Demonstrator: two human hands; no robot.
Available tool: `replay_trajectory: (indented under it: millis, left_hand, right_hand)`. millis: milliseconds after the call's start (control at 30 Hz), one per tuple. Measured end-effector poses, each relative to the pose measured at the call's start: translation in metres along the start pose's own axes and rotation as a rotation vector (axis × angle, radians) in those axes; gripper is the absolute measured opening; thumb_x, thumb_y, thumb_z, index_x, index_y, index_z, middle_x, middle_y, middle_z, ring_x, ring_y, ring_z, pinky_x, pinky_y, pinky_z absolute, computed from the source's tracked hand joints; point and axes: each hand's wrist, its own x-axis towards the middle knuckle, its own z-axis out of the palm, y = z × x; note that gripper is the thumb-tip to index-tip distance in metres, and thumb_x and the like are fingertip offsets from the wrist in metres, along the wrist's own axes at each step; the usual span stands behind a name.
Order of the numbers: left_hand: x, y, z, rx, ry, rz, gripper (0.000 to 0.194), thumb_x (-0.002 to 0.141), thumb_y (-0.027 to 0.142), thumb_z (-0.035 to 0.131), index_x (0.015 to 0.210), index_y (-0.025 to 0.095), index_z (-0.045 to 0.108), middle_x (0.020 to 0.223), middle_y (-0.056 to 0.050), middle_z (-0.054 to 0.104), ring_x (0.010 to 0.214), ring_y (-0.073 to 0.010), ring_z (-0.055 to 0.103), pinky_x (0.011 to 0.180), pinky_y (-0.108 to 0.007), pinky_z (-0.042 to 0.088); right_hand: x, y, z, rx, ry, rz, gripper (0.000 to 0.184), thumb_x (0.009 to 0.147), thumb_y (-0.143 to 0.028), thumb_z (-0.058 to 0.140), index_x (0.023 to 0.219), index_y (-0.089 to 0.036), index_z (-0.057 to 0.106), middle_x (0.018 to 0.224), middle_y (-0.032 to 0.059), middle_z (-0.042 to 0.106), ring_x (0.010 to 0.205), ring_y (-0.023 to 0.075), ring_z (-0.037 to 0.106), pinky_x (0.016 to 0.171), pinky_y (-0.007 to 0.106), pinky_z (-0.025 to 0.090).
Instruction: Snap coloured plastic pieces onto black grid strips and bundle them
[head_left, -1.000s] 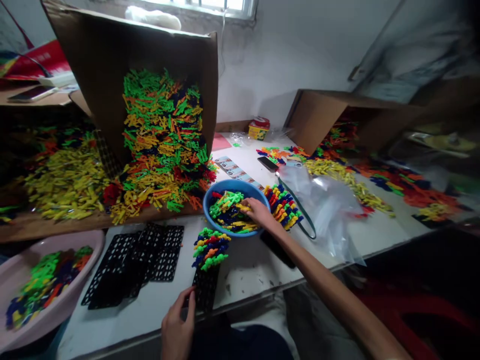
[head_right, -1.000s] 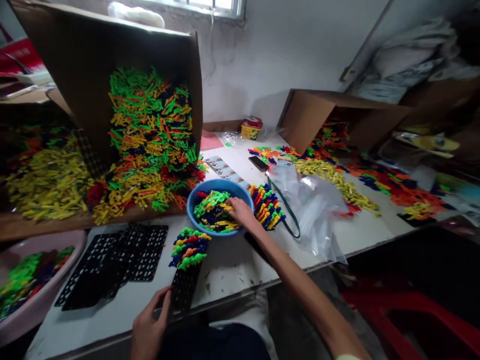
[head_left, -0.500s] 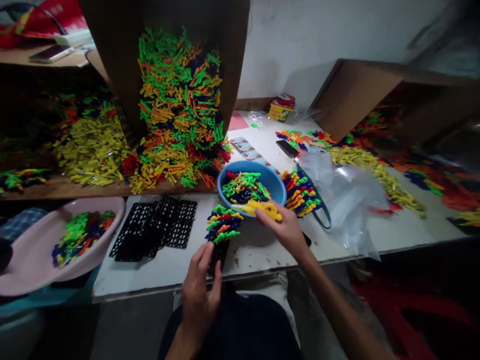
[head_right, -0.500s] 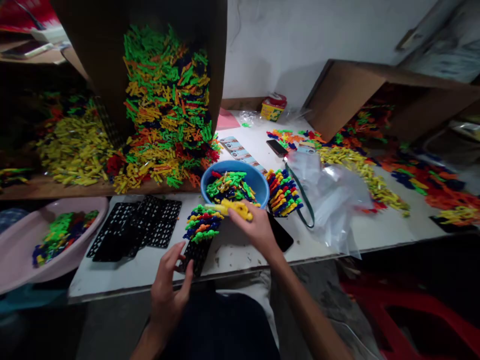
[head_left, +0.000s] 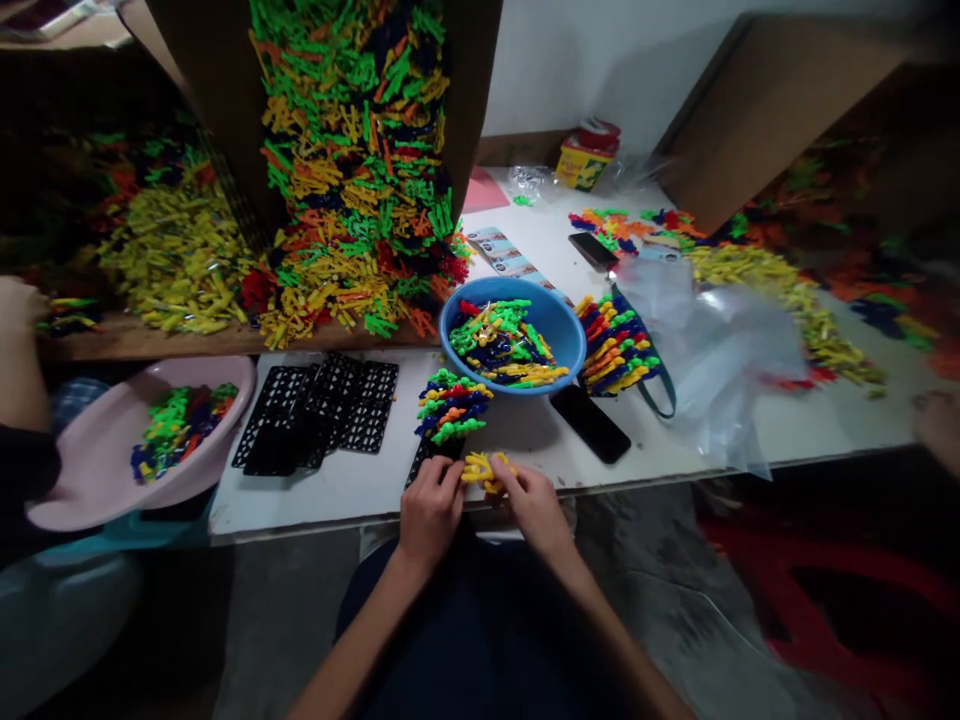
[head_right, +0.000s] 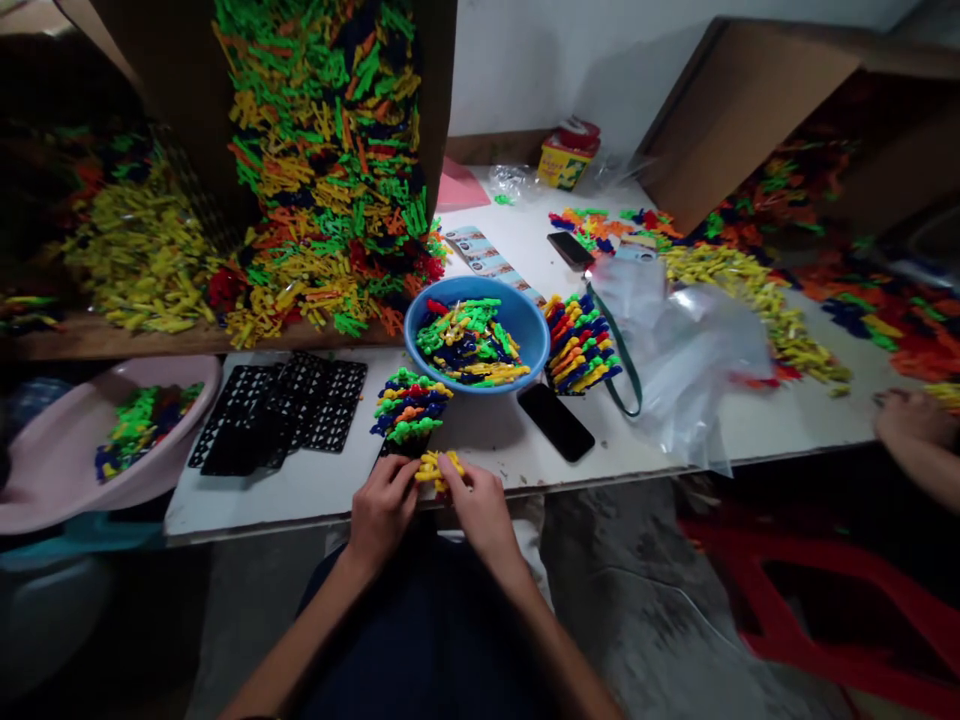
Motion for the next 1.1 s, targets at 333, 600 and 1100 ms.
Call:
replay_trajectory:
  millis: [333, 600, 1100]
  left_hand:
    - [0.023, -0.006, 0.023, 0.073, -0.185, -0.237, 0.029, 0.089, 0.021, 0.056, 0.115, 0.022, 0.070, 0.100, -0.008, 0.075, 0.072, -0.0187, 0.068, 0.063, -0.025, 0.046]
    - [0.016, -0.016, 0.038, 0.076, -0.079, -0.278, 0.024, 0.089, 0.022, 0.055, 0.105, 0.019, 0.073, 0.091, -0.009, 0.077, 0.074, -0.0202, 0.069, 0.066, -0.026, 0.046]
    - [0.021, -0.015, 0.034, 0.152, -0.148, -0.315, 0.026, 0.090, 0.028, 0.053, 0.103, 0.018, 0.073, 0.074, -0.009, 0.074, 0.075, -0.0231, 0.067, 0.073, -0.031, 0.048]
  right_hand:
    - [0.022, 0.013, -0.007, -0.202, -0.020, -0.729, 0.032, 0.097, -0.029, 0.056, 0.129, -0.028, 0.061, 0.097, 0.0042, 0.067, 0.085, 0.0161, 0.065, 0.083, 0.031, 0.055]
    - [0.031, 0.016, -0.005, -0.238, 0.035, -0.851, 0.035, 0.098, -0.021, 0.053, 0.131, -0.030, 0.061, 0.092, 0.0040, 0.069, 0.081, 0.0174, 0.064, 0.077, 0.032, 0.055]
    - [0.043, 0.021, 0.005, -0.312, 0.203, -0.907, 0.032, 0.094, -0.020, 0.059, 0.122, -0.032, 0.068, 0.103, 0.0060, 0.069, 0.101, 0.0228, 0.059, 0.090, 0.042, 0.053]
